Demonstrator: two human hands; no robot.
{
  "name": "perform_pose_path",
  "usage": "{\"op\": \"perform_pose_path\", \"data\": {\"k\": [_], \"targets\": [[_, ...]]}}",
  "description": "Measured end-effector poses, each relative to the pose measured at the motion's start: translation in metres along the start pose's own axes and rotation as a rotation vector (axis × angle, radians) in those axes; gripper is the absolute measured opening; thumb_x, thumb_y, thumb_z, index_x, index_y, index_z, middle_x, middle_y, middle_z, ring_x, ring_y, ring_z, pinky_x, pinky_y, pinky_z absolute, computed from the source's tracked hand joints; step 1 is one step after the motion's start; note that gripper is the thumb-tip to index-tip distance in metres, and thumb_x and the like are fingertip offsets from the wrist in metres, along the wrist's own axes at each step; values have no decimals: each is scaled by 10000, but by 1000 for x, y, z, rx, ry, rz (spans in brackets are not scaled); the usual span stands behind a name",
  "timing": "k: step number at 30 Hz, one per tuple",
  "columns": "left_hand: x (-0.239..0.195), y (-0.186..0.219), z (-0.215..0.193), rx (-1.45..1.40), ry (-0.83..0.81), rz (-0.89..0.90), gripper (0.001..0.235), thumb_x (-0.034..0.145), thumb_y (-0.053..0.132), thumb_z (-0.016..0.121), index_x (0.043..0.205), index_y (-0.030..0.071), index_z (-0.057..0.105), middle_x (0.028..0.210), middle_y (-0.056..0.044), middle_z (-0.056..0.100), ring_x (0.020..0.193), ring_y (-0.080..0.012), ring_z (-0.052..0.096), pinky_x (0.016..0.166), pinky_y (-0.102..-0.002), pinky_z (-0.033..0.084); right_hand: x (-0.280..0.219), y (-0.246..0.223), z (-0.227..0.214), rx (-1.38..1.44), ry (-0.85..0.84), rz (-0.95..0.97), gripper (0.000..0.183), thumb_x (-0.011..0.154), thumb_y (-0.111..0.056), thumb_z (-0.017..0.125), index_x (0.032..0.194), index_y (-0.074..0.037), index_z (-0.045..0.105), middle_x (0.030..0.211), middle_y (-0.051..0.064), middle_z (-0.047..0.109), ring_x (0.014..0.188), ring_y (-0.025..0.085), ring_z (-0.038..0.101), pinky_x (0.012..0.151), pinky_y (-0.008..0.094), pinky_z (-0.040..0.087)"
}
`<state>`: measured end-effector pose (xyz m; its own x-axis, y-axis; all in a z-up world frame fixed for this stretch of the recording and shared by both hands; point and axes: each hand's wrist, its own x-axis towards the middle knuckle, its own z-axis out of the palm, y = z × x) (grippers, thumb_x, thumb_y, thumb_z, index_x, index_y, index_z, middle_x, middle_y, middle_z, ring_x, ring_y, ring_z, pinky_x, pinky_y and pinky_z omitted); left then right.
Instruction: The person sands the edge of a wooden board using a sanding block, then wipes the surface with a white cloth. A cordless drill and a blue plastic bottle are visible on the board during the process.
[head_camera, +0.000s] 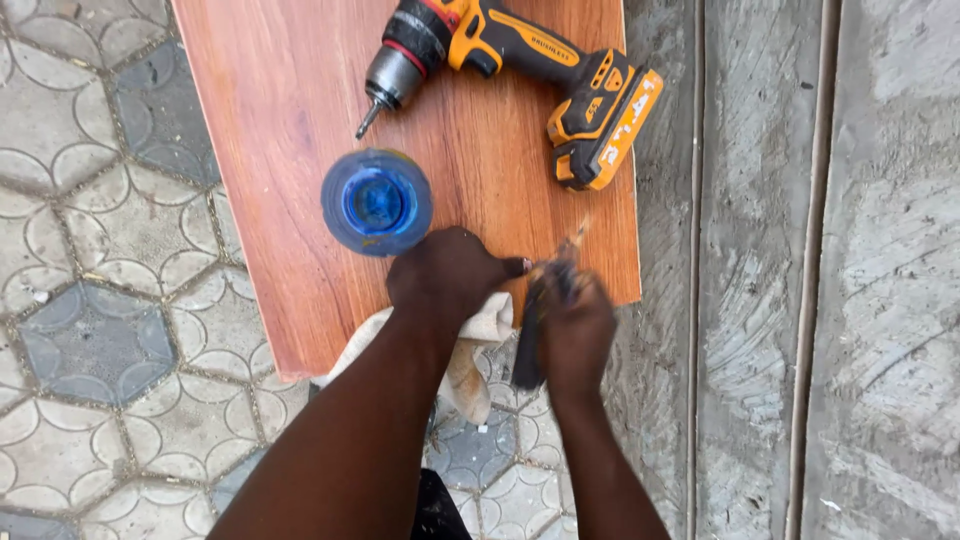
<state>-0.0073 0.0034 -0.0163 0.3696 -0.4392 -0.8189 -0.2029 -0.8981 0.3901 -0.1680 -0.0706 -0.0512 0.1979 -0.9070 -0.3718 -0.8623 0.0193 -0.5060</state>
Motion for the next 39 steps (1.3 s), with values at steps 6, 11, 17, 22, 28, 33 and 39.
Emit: {"op": "perform_pose_path", "data": {"k": [6,11,17,22,28,33,39], "targets": [[-8,7,-8,32,-31,0,853,845,848,503,1132,86,754,1158,-89,766,1160,-230,702,900,-316,551,122,44,-17,-155,257,-250,412,916,-428,805,856,-88,581,736,156,638,801,417,694,683,521,534],[-2,10,-6,17,-39,-26,866,878,841,416,1142,88,753,1147,-94,765,1155,-230,704,889,-330,552,-1,2,-15,-161,-59,-156,356,956,-416,678,934,-66,613,821,230,682,871,476,694,760,581,525],[1,16,2,12,-25,-71,825,891,819,377,1178,129,728,1225,-94,721,1193,-280,660,941,-401,519,-27,79,-9,380,-126,69,233,949,-324,723,927,-100,666,804,45,649,756,139,587,696,310,508],[4,17,9,-16,-6,-114,797,847,820,391,1151,157,714,1273,-85,681,1210,-327,624,974,-476,482,-25,159,10,1123,-171,382,176,968,17,630,1096,-101,657,908,16,691,738,30,594,551,163,420],[0,10,13,-44,65,-126,803,814,802,480,1237,144,659,1332,-95,659,1248,-340,603,994,-472,468,-53,153,-26,1465,-378,306,391,877,-32,675,1267,-13,688,1173,148,745,1022,264,730,899,392,588],[19,-44,41,-292,164,361,686,766,674,669,866,4,774,952,-233,768,1063,-414,721,919,-494,549,-117,100,-57,1040,-672,391,224,986,-59,584,1198,-8,633,1014,201,751,874,271,761,833,456,632],[-101,-175,46,-90,-16,362,625,819,567,695,1090,5,722,1180,-222,720,1221,-428,614,1076,-536,463,-198,80,-80,620,-942,411,600,872,74,634,1444,-23,480,1095,232,706,803,345,738,695,431,640]]}}
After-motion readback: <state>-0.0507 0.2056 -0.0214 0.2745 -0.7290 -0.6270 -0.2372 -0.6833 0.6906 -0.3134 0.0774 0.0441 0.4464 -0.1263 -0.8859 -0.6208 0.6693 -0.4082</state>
